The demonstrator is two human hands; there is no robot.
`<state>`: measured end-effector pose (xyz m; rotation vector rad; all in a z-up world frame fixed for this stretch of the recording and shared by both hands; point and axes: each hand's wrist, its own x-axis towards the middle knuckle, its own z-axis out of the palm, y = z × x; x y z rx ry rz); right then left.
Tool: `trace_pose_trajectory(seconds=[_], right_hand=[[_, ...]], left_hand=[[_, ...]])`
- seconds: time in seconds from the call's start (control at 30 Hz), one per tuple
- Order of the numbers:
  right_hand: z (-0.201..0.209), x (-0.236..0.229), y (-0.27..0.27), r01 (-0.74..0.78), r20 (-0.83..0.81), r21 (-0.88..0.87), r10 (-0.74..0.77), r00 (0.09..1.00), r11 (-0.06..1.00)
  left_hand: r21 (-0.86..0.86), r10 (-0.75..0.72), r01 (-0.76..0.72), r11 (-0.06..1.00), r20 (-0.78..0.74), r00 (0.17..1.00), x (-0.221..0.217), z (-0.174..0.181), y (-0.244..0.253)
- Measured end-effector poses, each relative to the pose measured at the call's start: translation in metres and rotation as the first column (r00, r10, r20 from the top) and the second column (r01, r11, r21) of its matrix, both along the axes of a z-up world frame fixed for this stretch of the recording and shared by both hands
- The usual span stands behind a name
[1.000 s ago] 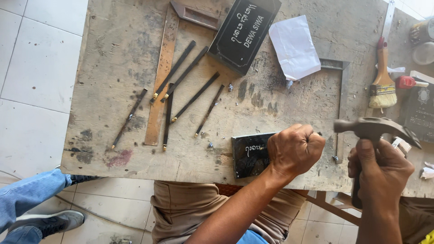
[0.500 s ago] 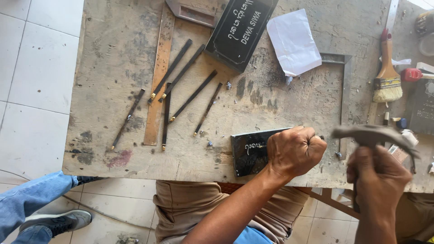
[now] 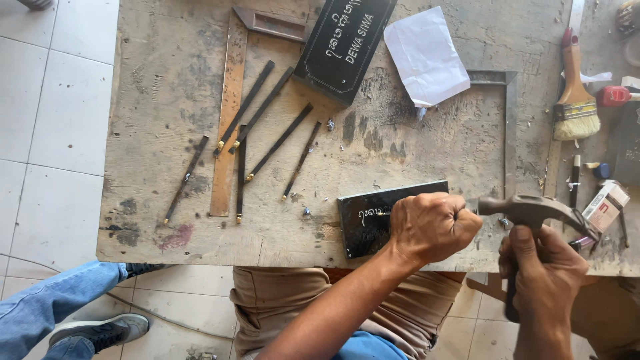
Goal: The person uses a hammer and chisel to engrave text onto a small black plaque. They repeatedly position the chisel and strike it with the hammer to carve letters into the surface.
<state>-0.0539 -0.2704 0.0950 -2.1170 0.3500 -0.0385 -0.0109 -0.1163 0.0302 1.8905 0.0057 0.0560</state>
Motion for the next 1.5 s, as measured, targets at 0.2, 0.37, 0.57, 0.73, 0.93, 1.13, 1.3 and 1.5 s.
trace_pose_trajectory(seconds=[0.2, 0.37, 0.57, 0.73, 0.93, 1.13, 1.3, 1.5], right_hand=[[-0.069, -0.007, -0.03, 0.12, -0.177, 0.344, -0.061, 0.982, 0.931], [-0.102, -0.034, -0.023, 0.211, -0.299, 0.42, -0.085, 0.95, 0.882], [-0.096, -0.044, 0.003, 0.215, -0.24, 0.434, -0.117, 0.964, 0.875], [-0.086, -0.056, -0.005, 0.224, -0.309, 0.428, -0.092, 0.947, 0.876], [-0.052, -0.019, -0.023, 0.112, -0.346, 0.338, 0.013, 0.938, 0.934], [0.019, 0.025, 0.009, -0.365, -0.356, -0.147, 0.295, 0.887, 0.919], [0.038, 0.056, 0.035, -0.593, -0.219, -0.311, 0.551, 0.805, 0.742], [0.067, 0.079, 0.062, -0.57, -0.196, -0.366, 0.538, 0.82, 0.735]], left_hand=[[0.647, -0.247, -0.048, 0.761, 0.357, 0.901, -0.047, -0.018, 0.022], [0.747, 0.074, -0.076, 0.66, 0.037, 0.997, -0.055, -0.034, 0.138], [0.579, 0.07, 0.15, 0.802, -0.34, 0.938, -0.048, -0.032, 0.134], [-0.03, 0.034, -0.058, 0.998, -0.525, 0.85, -0.007, -0.001, 0.161], [-0.456, 0.128, -0.357, 0.815, -0.459, 0.879, 0.006, 0.004, 0.174], [-0.016, -0.192, 0.195, 0.981, -0.262, 0.946, 0.013, -0.014, 0.132], [0.222, -0.327, 0.365, 0.904, -0.189, 0.926, 0.025, -0.009, 0.123], [0.202, -0.409, 0.539, 0.818, -0.454, 0.791, 0.041, 0.023, 0.125]])
